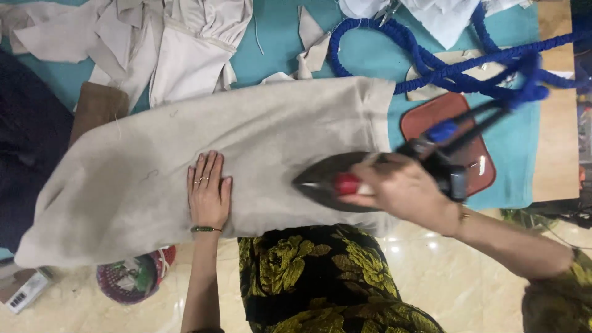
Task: Pressing and ironing a garment section using a steam iron and a wooden clapper to set seams.
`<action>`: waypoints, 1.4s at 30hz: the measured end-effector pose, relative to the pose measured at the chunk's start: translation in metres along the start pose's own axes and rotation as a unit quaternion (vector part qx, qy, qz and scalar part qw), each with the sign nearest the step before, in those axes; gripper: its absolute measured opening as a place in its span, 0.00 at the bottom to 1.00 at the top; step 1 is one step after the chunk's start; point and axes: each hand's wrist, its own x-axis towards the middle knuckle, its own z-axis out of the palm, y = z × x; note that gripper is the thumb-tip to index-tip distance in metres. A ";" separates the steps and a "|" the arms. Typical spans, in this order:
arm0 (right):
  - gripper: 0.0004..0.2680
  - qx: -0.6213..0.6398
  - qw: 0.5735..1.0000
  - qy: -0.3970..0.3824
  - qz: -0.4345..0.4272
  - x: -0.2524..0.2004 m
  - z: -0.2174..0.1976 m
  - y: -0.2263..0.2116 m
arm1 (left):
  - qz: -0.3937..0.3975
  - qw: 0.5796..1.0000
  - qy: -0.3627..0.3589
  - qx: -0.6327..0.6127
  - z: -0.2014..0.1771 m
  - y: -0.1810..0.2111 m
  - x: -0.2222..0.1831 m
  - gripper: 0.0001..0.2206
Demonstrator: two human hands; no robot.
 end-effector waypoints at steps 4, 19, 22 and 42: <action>0.19 0.013 0.995 0.030 -0.099 0.059 0.003 -0.046 | 0.003 1.000 0.000 0.021 -0.009 -0.002 0.004 0.24; 0.18 -0.029 0.983 -0.060 0.169 -0.041 -0.031 0.045 | -0.065 0.994 0.012 -0.085 0.007 0.018 0.030 0.21; 0.19 -0.028 0.992 -0.050 0.112 -0.030 -0.008 0.037 | 0.112 0.987 -0.028 -0.115 -0.008 0.052 0.097 0.21; 0.24 -0.039 0.986 -0.018 0.158 0.039 0.001 0.053 | 0.226 0.959 -0.168 0.030 0.128 0.037 0.244 0.16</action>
